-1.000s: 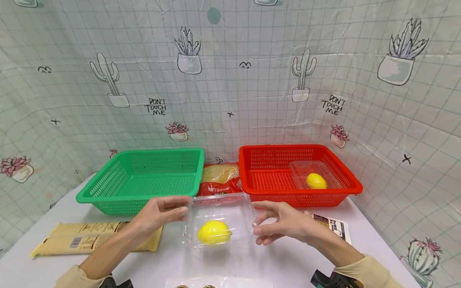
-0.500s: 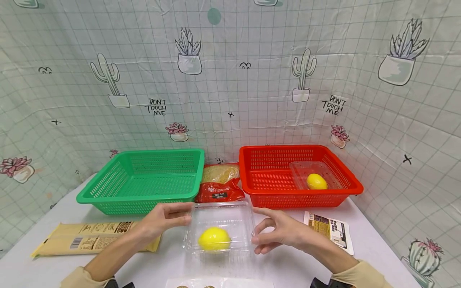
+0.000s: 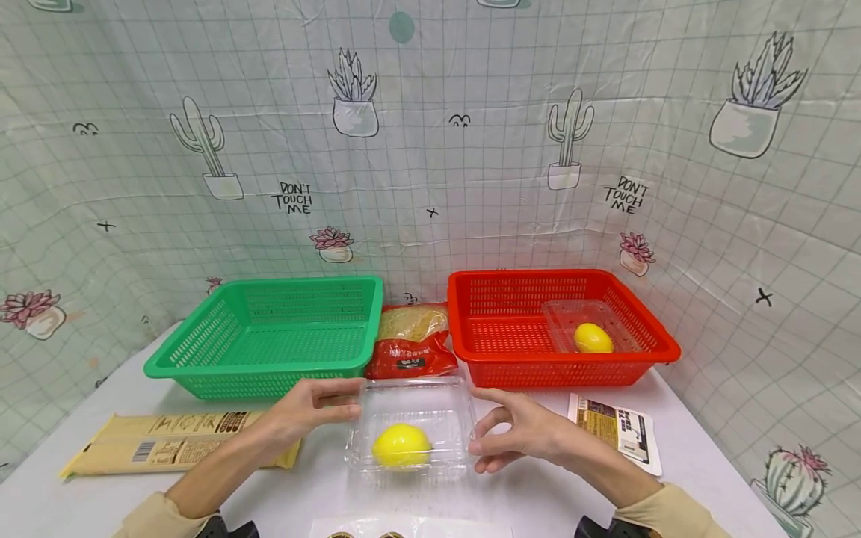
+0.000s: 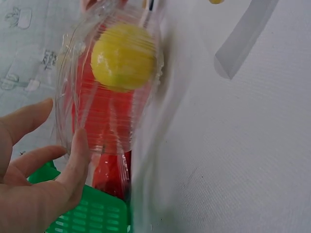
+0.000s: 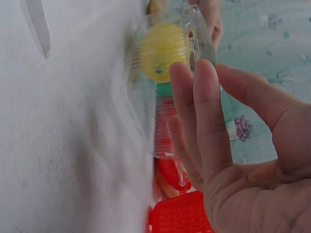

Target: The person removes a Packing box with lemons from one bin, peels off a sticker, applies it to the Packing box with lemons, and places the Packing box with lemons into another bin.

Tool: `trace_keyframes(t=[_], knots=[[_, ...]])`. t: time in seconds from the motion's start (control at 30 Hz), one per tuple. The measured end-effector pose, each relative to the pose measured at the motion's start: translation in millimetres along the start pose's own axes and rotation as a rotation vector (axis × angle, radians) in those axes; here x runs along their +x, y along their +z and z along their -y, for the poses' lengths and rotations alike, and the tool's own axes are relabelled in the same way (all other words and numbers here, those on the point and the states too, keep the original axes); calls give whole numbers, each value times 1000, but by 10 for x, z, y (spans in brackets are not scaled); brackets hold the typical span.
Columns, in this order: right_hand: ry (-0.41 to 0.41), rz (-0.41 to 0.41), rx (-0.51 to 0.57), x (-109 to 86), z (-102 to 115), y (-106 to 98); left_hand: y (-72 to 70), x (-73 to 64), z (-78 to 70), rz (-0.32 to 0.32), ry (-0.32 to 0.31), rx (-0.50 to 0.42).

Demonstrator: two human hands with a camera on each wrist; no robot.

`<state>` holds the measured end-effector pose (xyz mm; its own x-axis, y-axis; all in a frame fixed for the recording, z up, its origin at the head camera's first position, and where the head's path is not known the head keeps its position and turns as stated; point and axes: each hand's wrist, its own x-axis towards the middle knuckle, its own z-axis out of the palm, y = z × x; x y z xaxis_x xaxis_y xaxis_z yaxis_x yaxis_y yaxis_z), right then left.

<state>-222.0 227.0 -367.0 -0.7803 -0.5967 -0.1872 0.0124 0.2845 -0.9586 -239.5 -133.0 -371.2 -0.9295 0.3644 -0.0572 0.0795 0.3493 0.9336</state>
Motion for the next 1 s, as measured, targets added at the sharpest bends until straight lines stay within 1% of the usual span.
trace_keyframes(t=[0.17,0.3,0.67,0.83,0.93,1.0], knots=[[14,-2,-6,17,-17,-6,-3,17,-3,7,-8,4],[18,-1,-13,36,-27,-7,-1,29,12,8,-6,30],[38,-11,-5,53,-41,-1,8,43,64,25,46,70],[29,-9,1,55,-45,4,12,37,78,19,59,83],[20,-25,-16,49,-39,8,10,31,78,20,70,103],[16,-50,-52,45,-25,5,-2,16,73,28,79,113]])
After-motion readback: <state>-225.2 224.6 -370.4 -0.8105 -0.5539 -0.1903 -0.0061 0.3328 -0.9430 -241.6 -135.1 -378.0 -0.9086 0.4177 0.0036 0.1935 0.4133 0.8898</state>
